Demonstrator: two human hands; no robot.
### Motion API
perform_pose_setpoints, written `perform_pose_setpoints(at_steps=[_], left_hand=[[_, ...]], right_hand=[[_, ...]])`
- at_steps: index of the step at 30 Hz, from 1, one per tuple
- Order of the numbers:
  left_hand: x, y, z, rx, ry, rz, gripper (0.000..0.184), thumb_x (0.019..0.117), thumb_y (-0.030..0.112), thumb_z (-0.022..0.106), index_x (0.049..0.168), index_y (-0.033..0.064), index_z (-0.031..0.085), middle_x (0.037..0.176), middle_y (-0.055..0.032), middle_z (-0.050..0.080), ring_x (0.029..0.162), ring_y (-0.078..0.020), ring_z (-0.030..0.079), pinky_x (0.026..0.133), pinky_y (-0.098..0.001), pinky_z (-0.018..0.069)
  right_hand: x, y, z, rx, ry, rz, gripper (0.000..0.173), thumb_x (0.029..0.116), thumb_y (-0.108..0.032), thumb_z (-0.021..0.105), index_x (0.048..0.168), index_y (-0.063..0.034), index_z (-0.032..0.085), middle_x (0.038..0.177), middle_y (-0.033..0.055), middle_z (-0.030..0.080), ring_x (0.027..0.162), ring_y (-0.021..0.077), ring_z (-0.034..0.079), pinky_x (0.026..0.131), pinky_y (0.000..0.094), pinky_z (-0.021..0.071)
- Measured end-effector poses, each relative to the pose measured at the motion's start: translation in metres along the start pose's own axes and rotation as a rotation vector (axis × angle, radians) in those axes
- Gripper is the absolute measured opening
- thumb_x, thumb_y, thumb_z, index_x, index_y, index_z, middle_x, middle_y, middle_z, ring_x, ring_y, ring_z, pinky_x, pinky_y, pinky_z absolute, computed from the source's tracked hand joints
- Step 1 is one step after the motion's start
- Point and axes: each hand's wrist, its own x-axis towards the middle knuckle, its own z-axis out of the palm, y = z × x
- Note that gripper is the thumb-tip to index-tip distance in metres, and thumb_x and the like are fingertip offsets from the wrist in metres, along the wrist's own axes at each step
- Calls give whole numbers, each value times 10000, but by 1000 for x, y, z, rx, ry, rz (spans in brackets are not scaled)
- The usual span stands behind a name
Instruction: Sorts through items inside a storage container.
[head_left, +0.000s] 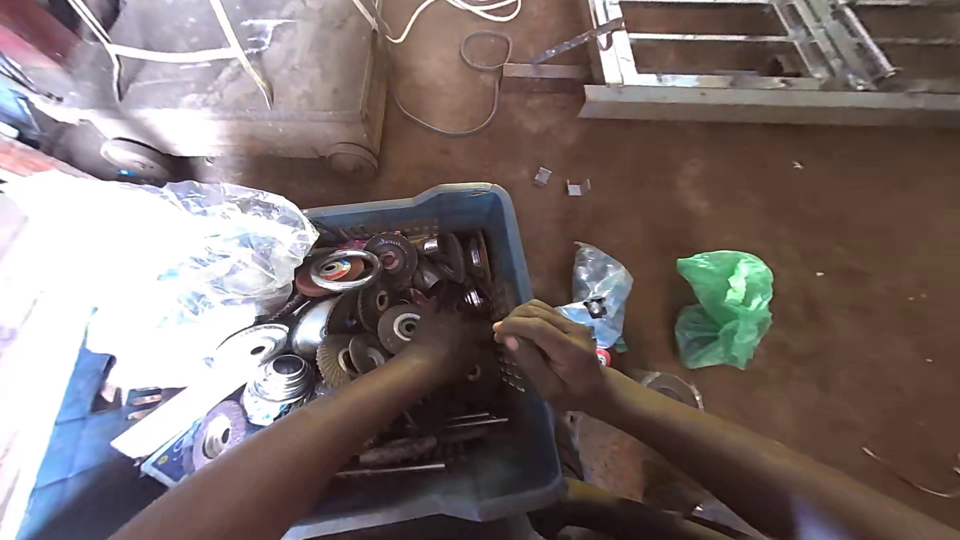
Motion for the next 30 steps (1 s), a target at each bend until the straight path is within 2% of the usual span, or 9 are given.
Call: perform_pose_setpoints(at_steps=[3,6,9,13,16,18,23,26,30], left_hand=[[-24,-25,0,41,-127,119,294,929,266,691,1188,133,729,1193,-98,710,1249,-314,597,1237,-566,244],[-52,-31,-12,136,-289,200,495,751,353,843,1166,116,716,1222,-111,677,1214,-340,595,1130,-599,363],[-60,-19,-35,9,-487,130,653,892,617,694,1175,28,716,1199,-230,681,1194,-425,611,1042,-681,415],[-22,-11,-10,-168,-106,-2,424,1035,440,537,1120,59,703,1027,-186,711,1005,-387,693,851,-636,542],[15,1,21,-51,182,12,467,997,266,645,1405,48,577,1377,-241,584,1289,-421,551,1068,-597,441],[42,3,42,6,282,8,603,967,307,688,1494,73,510,1557,-290,409,1432,-470,406,1124,-633,379],[47,7,33,184,268,19,640,961,434,689,1455,52,550,1507,-251,480,1414,-435,427,1153,-632,319],[42,-1,42,293,208,3,693,975,448,658,1477,-8,513,1651,-259,290,1509,-456,285,1201,-634,234],[36,-16,41,271,190,-16,561,990,455,639,1352,26,639,1652,-167,330,1445,-407,386,1160,-602,308]], right_hand=[[-3,2,-2,16,1,-18,190,1041,-134,519,1072,-38,680,964,35,690,961,100,667,852,243,582],[-6,0,-2,69,41,43,183,1047,-134,526,1124,-40,664,1024,45,702,982,110,678,851,260,597],[-11,-9,2,43,100,157,257,1037,-197,560,1271,-107,614,1271,53,629,1176,151,622,951,318,577],[-15,-22,8,-188,34,435,610,937,-301,613,1498,-142,436,1610,105,371,1444,255,418,1114,484,448],[-10,-27,5,-96,-81,797,868,860,-232,632,1626,-204,225,1669,92,232,1401,199,459,1026,451,520],[-5,-28,3,-21,-146,922,919,869,-195,630,1647,-277,147,1624,68,328,1329,169,536,992,441,548],[0,-26,-1,2,-205,919,834,879,-156,604,1625,-306,263,1592,29,387,1348,177,510,1018,460,521],[1,-25,-1,-1,-205,882,797,867,-133,598,1603,-288,335,1564,43,410,1358,197,492,1028,460,509],[1,-24,-2,-19,-212,868,778,855,-121,595,1583,-291,380,1528,59,434,1319,215,514,993,467,523]])
